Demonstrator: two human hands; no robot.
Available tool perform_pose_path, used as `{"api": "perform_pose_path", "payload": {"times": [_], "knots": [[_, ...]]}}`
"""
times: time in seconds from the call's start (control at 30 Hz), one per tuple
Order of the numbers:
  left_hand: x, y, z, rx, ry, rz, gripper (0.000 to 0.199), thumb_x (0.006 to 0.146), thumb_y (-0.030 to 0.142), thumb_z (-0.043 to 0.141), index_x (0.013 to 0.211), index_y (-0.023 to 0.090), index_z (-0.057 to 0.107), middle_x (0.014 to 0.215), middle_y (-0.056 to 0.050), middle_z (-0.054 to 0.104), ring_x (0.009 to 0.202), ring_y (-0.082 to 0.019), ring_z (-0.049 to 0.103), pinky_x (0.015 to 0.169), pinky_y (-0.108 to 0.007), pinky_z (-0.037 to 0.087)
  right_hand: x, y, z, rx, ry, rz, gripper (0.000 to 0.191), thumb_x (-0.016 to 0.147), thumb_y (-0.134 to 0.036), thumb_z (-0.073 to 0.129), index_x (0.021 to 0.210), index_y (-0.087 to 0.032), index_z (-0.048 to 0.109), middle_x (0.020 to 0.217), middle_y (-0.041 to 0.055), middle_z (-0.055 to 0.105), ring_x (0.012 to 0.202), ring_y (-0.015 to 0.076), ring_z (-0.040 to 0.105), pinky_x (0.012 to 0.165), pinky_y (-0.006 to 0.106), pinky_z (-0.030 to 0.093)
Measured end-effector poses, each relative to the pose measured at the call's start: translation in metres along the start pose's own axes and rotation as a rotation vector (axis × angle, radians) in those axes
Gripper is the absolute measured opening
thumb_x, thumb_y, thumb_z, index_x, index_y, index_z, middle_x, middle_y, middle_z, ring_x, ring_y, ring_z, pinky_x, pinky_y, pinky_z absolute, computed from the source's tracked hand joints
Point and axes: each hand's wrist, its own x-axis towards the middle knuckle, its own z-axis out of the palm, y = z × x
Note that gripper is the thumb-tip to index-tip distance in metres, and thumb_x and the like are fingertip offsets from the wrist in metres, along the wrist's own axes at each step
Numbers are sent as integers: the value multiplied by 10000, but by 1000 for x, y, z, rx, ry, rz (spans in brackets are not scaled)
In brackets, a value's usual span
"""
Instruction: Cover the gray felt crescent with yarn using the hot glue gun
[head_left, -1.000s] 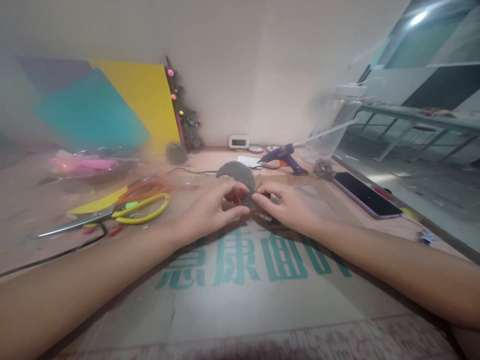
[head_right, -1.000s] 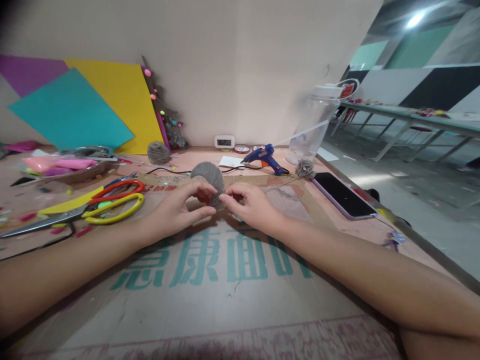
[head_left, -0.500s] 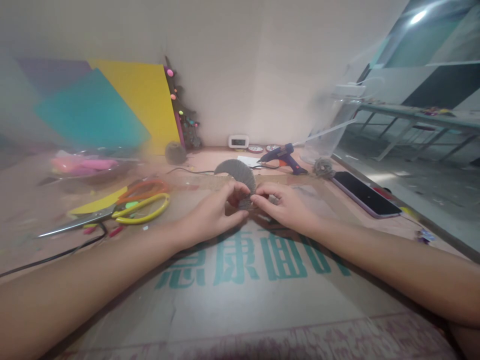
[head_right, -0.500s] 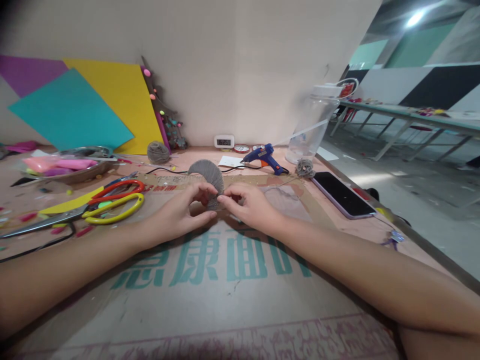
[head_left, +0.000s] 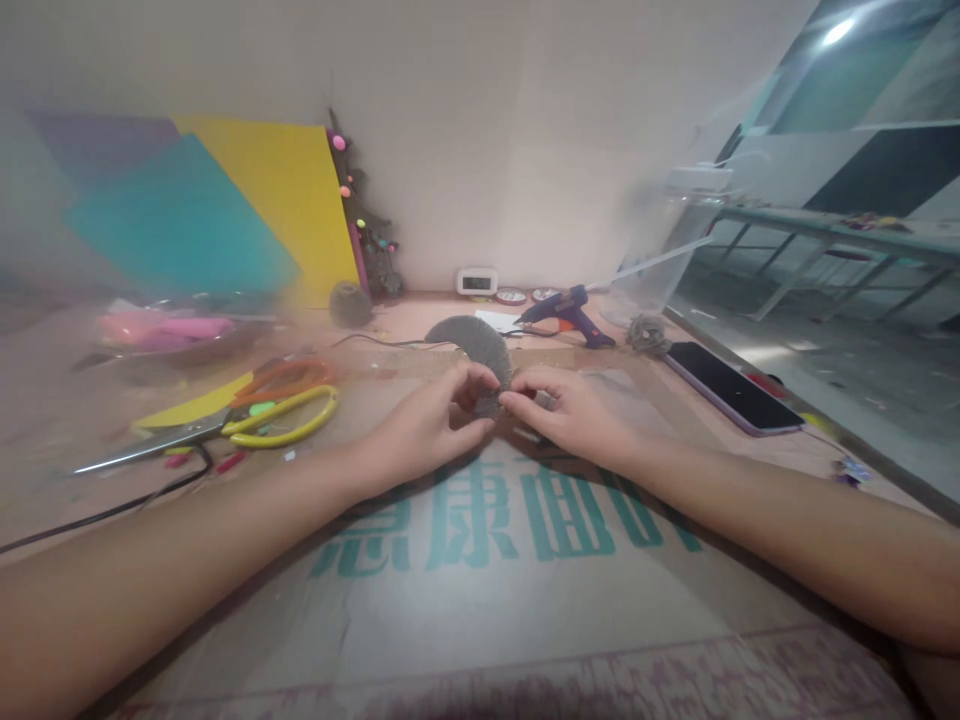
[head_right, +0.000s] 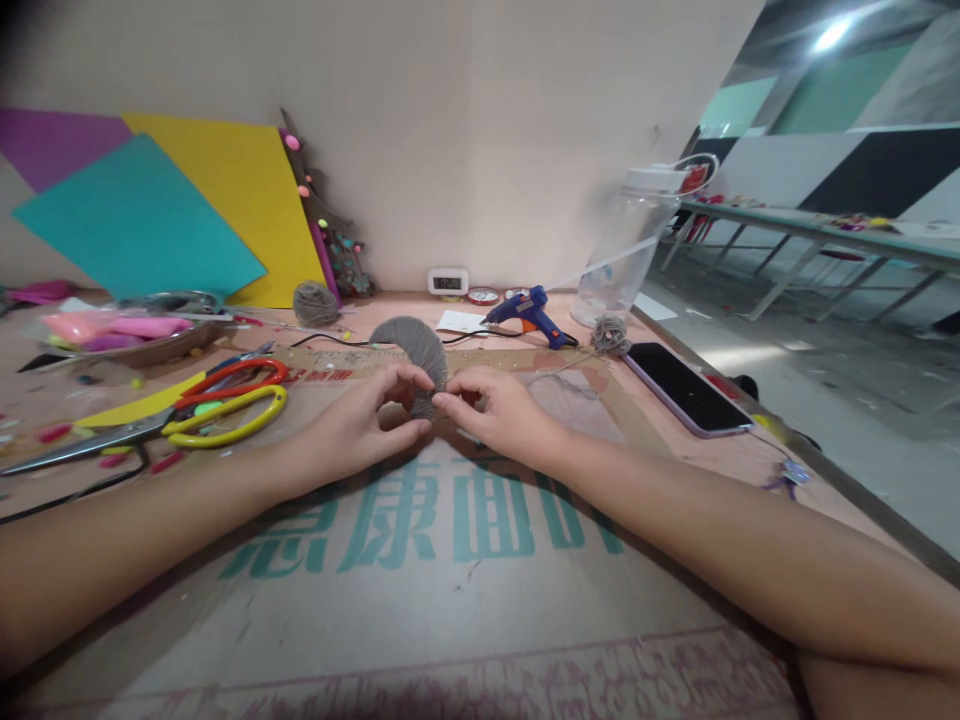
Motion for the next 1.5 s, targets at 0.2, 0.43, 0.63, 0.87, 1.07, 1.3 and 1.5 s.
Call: {"api": "perform_pose_path", "payload": {"times": [0.2,0.43,0.63,0.87,1.07,1.3,1.5], "knots": [[0,1,-2,22,-1,8,327,853,316,604,1140,223,478,1010,-15,582,831,-143,548,756,-284,467,0,1,0,5,-2,-5,275,898,-267,523,639,-178,545,623,-16,560,647,119,511,621,240,362],[0,3,-2,3,-2,18,252,895,289,536,1131,220,486,1004,-19,587,810,-132,552,731,-268,468,-1,3,2,-5,-7,-7,261,902,-282,527,669,-176,578,640,-10,581,651,122,515,621,242,367],[0,2,-1,-24,-10,9,250,882,256,537,1124,221,486,971,-7,581,747,-113,539,678,-248,461,0,4,2,-9,-10,4,240,901,-277,534,693,-176,598,659,-7,599,654,122,521,619,240,372],[0,0,0,32,15,19,275,875,267,548,1139,222,485,1009,-18,587,816,-137,554,741,-278,468,-1,3,2,-3,-11,0,252,902,-280,530,678,-178,582,644,-12,587,646,120,517,617,238,370],[1,1,-2,67,-2,20,348,841,367,632,1128,226,495,1007,-25,598,868,-168,558,759,-302,474,-1,2,1,-14,-12,-7,276,903,-283,522,648,-183,559,622,-16,566,636,122,509,609,241,361],[0,4,-3,25,-17,37,351,880,396,585,1161,218,473,1079,-50,612,941,-181,582,828,-323,483,0,4,2,-6,10,-4,262,898,-266,522,655,-180,567,627,-17,575,626,116,508,598,236,363],[2,1,-4,20,73,16,206,947,293,464,1122,193,505,1056,-54,598,958,-168,573,863,-324,469,2,4,2,14,44,28,223,889,-261,535,697,-173,604,644,-7,609,630,122,531,599,237,381]]}}
